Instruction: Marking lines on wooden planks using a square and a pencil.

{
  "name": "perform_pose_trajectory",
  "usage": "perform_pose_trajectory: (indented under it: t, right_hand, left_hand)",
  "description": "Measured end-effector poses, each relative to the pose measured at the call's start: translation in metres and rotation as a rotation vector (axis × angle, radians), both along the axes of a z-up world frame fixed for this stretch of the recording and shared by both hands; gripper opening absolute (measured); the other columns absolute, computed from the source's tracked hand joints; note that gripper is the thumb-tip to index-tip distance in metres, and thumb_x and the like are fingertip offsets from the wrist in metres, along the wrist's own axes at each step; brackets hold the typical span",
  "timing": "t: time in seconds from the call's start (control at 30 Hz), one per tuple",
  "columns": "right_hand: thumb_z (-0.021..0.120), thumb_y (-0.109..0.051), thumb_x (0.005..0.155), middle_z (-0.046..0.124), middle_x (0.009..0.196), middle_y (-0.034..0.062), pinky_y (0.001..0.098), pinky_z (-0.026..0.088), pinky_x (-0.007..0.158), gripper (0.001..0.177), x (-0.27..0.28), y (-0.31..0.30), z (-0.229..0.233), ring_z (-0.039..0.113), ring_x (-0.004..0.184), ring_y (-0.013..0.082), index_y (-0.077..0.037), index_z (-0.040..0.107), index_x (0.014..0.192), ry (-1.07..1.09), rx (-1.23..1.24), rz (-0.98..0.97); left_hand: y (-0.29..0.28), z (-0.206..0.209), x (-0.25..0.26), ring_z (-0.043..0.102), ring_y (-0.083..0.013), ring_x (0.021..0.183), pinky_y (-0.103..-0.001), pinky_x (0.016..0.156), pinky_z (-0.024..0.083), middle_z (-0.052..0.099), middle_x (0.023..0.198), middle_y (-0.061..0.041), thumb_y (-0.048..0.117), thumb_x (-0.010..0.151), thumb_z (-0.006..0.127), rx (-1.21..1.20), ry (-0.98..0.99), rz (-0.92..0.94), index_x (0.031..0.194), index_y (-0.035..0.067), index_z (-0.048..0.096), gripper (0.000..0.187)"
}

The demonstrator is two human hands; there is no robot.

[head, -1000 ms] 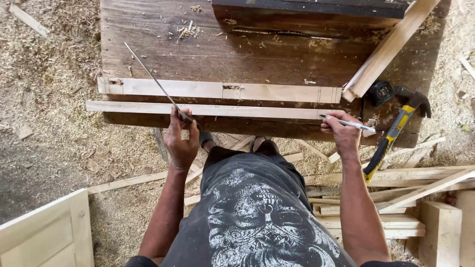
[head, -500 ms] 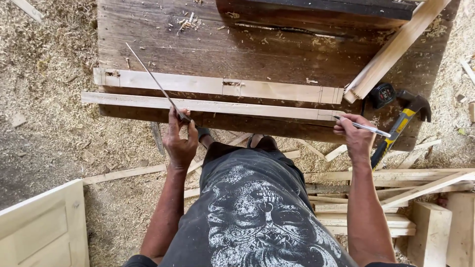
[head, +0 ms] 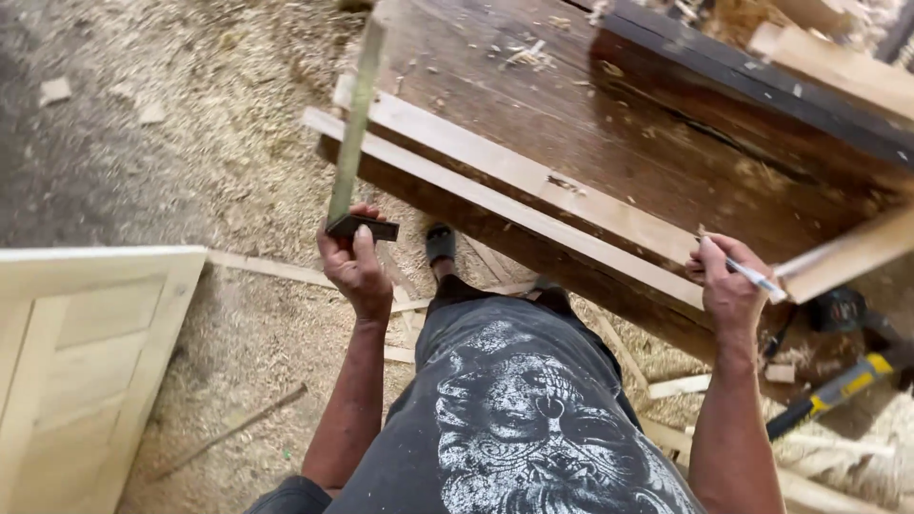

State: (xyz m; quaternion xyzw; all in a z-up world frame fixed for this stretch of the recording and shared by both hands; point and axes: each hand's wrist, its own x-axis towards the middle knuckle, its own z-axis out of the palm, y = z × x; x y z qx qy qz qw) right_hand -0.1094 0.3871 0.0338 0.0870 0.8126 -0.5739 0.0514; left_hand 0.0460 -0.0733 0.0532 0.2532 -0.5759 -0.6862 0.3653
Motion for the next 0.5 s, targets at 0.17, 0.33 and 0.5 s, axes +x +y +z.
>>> perform_pose_trajectory:
  t: [0.17,0.33,0.5]
  right_hand:
    - [0.080,-0.027,0.095,0.076,0.102,0.0189,0.0359,0.062,0.067,0.037,0.002,-0.062,-0.006,0.074,0.085,0.0240,-0.001,0.073,0.119,0.299,0.562,0.541]
    - [0.087,-0.030,0.080,0.075,0.102,0.0180,0.0397,0.061,0.077,0.051,0.014,-0.108,-0.038,0.072,0.088,0.0267,0.000,0.071,0.119,0.512,0.780,0.774]
    - [0.085,-0.028,0.083,0.075,0.100,0.0153,0.0371,0.060,0.075,0.046,0.009,-0.114,-0.043,0.070,0.083,0.0238,-0.004,0.073,0.120,0.371,0.747,0.764]
  left_hand:
    - [-0.021,-0.006,0.034,0.069,-0.0263,0.110,-0.042,0.105,0.062,0.064,0.121,-0.019,-0.004,0.102,0.046,0.065,0.006,0.235,0.127,-0.004,0.048,0.025]
    - [-0.024,-0.022,0.059,0.069,-0.0273,0.110,-0.043,0.103,0.062,0.063,0.121,-0.020,-0.004,0.103,0.046,0.087,0.002,0.329,0.130,-0.005,0.046,0.027]
    - [-0.025,-0.021,0.068,0.069,-0.0276,0.112,-0.043,0.101,0.063,0.062,0.123,-0.019,-0.003,0.101,0.046,0.089,-0.034,0.368,0.130,-0.004,0.044,0.029]
